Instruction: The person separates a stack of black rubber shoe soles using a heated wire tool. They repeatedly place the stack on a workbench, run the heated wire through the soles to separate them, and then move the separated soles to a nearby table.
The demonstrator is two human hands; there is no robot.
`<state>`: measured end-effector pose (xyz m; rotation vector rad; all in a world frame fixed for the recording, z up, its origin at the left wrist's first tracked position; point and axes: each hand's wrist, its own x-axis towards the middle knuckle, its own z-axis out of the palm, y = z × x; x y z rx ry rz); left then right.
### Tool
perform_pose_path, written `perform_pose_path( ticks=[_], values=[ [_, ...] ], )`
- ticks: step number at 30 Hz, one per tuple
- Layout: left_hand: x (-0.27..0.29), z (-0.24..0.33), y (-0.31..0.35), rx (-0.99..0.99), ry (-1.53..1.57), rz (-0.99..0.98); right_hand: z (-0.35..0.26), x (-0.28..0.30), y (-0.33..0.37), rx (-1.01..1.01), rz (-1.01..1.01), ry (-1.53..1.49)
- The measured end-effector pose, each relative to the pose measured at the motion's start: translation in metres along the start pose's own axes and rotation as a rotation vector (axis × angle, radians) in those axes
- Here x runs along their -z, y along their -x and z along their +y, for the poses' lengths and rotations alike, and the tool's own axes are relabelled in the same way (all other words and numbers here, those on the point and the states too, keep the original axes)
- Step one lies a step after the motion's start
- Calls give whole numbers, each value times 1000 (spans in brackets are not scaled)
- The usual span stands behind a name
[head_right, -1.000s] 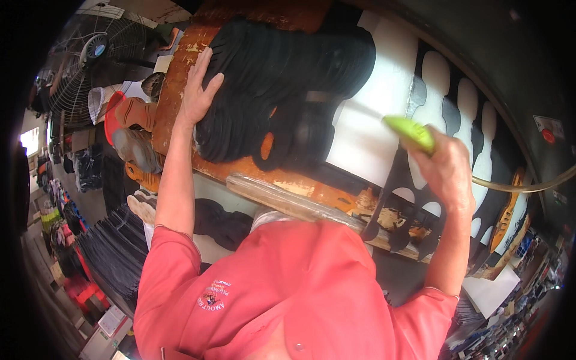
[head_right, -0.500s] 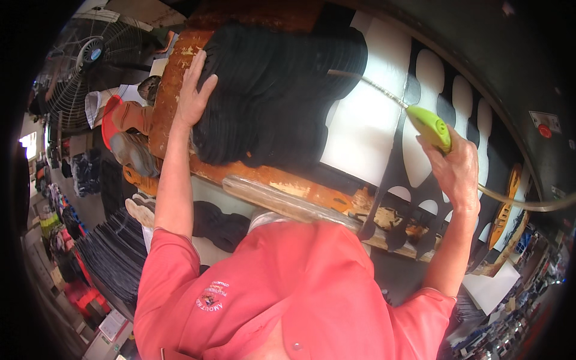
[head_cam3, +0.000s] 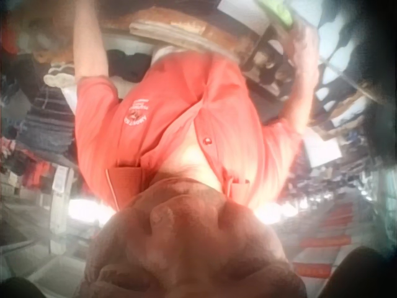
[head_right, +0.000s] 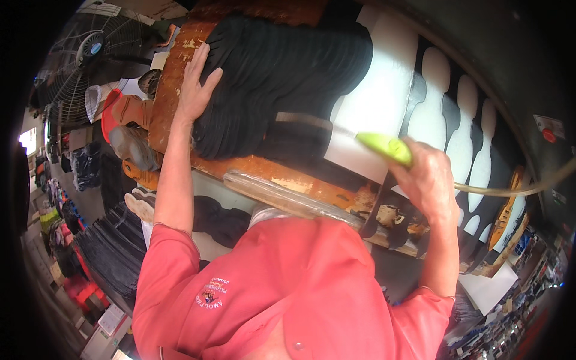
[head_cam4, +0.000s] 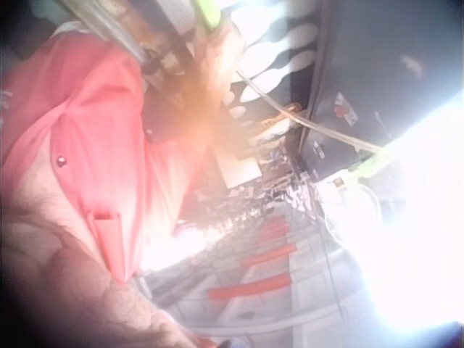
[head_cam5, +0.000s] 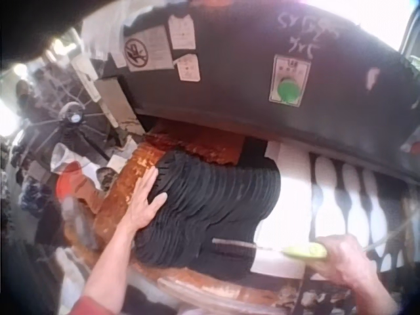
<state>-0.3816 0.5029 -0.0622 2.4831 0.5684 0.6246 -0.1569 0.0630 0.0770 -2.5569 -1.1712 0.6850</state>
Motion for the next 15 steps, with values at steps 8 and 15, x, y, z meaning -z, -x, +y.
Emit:
perform_pose_path(
  ticks=[8, 15],
  values=[
    [4, 8, 5, 39, 2, -42, 18, 15, -40, -137, 361, -5],
    [1, 9, 6, 29, -28, -40, 31, 15, -43, -125, 382, -13]
  ],
)
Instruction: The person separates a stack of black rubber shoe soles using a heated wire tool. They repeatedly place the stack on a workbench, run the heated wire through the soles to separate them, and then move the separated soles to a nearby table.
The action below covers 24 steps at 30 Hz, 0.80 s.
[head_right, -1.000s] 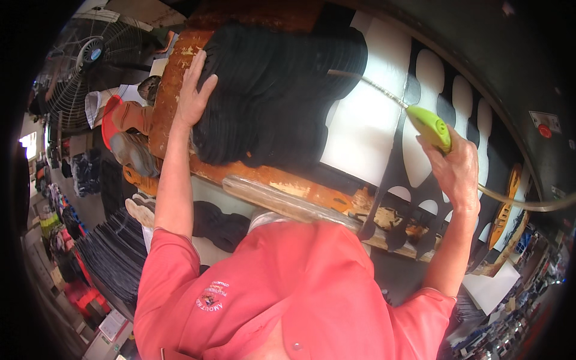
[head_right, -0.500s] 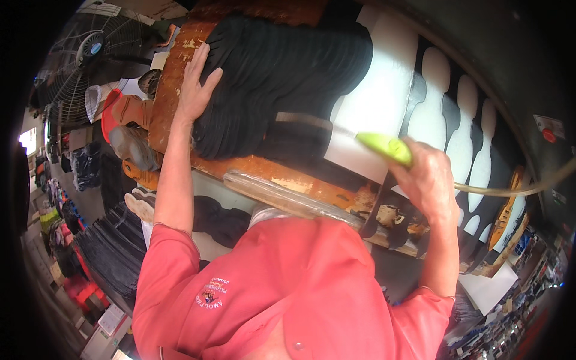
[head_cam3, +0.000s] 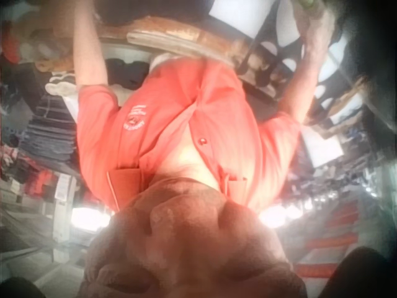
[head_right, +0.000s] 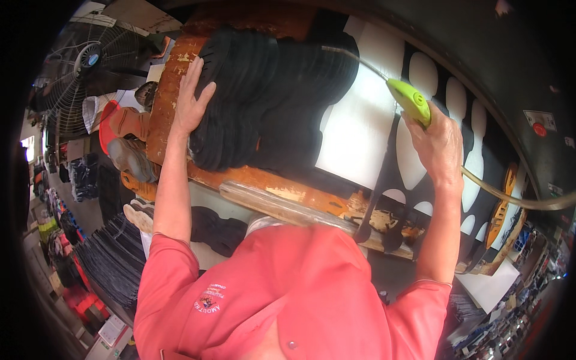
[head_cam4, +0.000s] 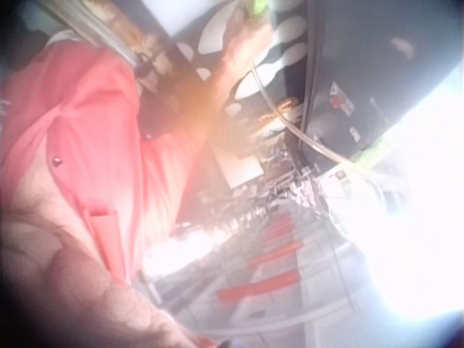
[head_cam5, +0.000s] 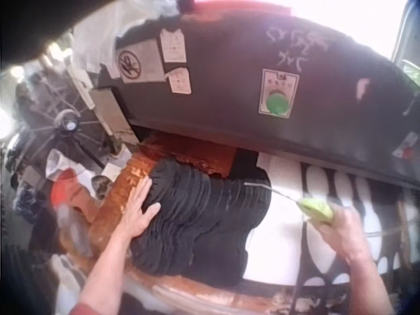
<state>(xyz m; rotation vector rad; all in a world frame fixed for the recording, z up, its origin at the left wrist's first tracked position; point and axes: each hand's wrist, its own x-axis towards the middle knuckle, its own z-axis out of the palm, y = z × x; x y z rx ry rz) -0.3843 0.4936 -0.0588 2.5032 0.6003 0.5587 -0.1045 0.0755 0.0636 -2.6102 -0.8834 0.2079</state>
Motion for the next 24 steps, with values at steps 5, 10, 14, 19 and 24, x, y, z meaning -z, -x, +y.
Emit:
perform_pose_path(
  ticks=[5, 10, 14, 19, 24],
  values=[
    [-1, -1, -5, -7, -2, 2, 28, 17, 1, -102, -122, -99],
    [-5, -2, -6, -4, -9, -11, 51, 38, 13, 89, -249, -32],
    [-7, -3, 1, 8, 8, -3, 51, 42, 13, -56, -45, -86],
    [-6, -1, 3, 15, 5, -2, 38, 27, 16, 41, -102, -40],
    [-3, 4, -4, 18, 5, -4, 28, 12, 15, 95, -352, 135]
  ],
)
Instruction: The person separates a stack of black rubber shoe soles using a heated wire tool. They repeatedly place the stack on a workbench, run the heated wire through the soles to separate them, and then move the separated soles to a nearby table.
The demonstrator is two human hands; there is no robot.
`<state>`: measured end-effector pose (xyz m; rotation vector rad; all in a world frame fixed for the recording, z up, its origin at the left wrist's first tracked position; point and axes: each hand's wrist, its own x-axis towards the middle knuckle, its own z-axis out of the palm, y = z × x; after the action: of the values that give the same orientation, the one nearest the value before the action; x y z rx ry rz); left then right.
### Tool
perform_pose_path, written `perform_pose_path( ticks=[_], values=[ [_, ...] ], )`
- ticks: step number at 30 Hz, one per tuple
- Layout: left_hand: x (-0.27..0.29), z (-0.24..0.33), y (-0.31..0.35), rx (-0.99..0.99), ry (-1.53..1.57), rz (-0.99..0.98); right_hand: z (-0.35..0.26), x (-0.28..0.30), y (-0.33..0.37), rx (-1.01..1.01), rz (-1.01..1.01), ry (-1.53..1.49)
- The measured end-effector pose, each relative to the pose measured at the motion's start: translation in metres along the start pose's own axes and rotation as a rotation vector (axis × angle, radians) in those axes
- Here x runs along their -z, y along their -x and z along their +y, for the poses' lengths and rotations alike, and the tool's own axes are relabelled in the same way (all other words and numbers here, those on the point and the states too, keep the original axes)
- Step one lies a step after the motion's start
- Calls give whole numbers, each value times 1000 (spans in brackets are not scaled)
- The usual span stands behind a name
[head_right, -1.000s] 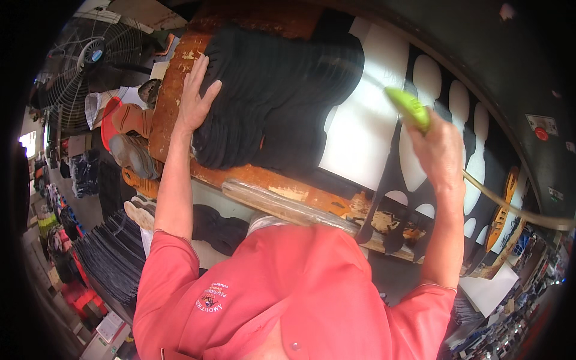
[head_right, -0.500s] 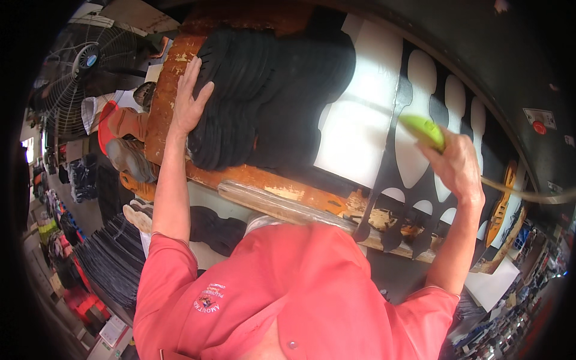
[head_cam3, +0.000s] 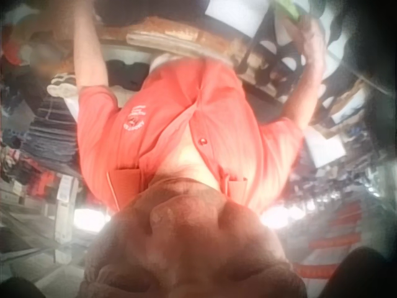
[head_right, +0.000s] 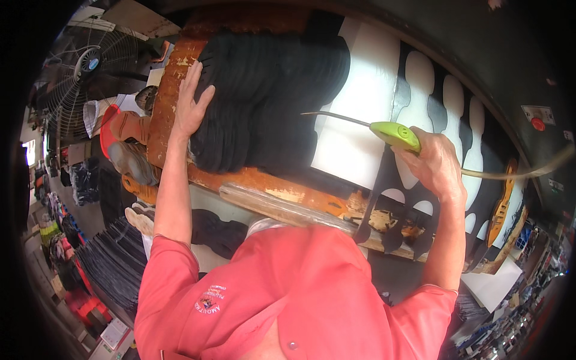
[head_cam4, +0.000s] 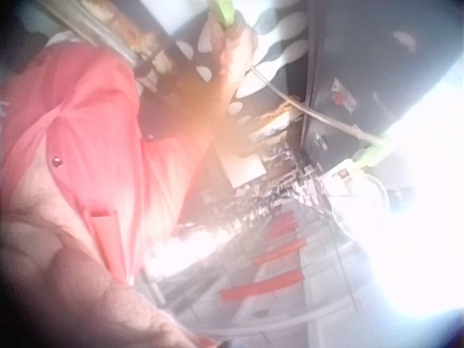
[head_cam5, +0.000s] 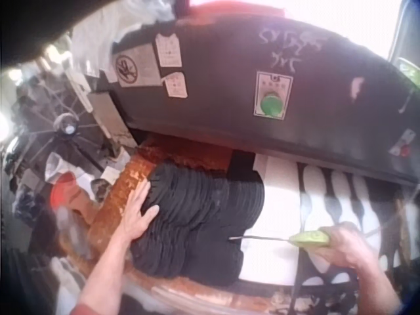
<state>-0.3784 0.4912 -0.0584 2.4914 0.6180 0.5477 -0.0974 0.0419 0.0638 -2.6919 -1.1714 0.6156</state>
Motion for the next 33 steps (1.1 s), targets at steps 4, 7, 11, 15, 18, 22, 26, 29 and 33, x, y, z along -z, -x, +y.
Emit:
perform_pose_path(
  ticks=[4, 7, 11, 15, 18, 22, 26, 29, 33],
  values=[
    [2, 1, -2, -10, 1, 3, 6, 18, -3, -69, 287, -249],
    [3, 0, -1, -2, -6, 0, 9, 30, 5, -17, -16, -141],
    [0, -2, -1, -19, 37, 24, 8, 33, 17, -41, -49, -217],
    [-3, -3, -1, 0, 6, 10, 9, 27, 18, -27, -284, -154],
    [-4, -3, 0, -7, 9, 17, 15, 25, 12, 8, 169, -218],
    [-6, -2, 0, -12, -5, 10, 25, 27, 3, -109, 160, -164],
    [-9, 2, -1, -26, 18, 28, 31, 28, 4, -234, 201, -167],
    [-10, 5, 0, -30, -23, -13, 33, 27, 5, -147, 105, -160],
    [-11, 7, -1, -23, 2, 10, 32, 26, 8, -141, 98, -210]
  ],
)
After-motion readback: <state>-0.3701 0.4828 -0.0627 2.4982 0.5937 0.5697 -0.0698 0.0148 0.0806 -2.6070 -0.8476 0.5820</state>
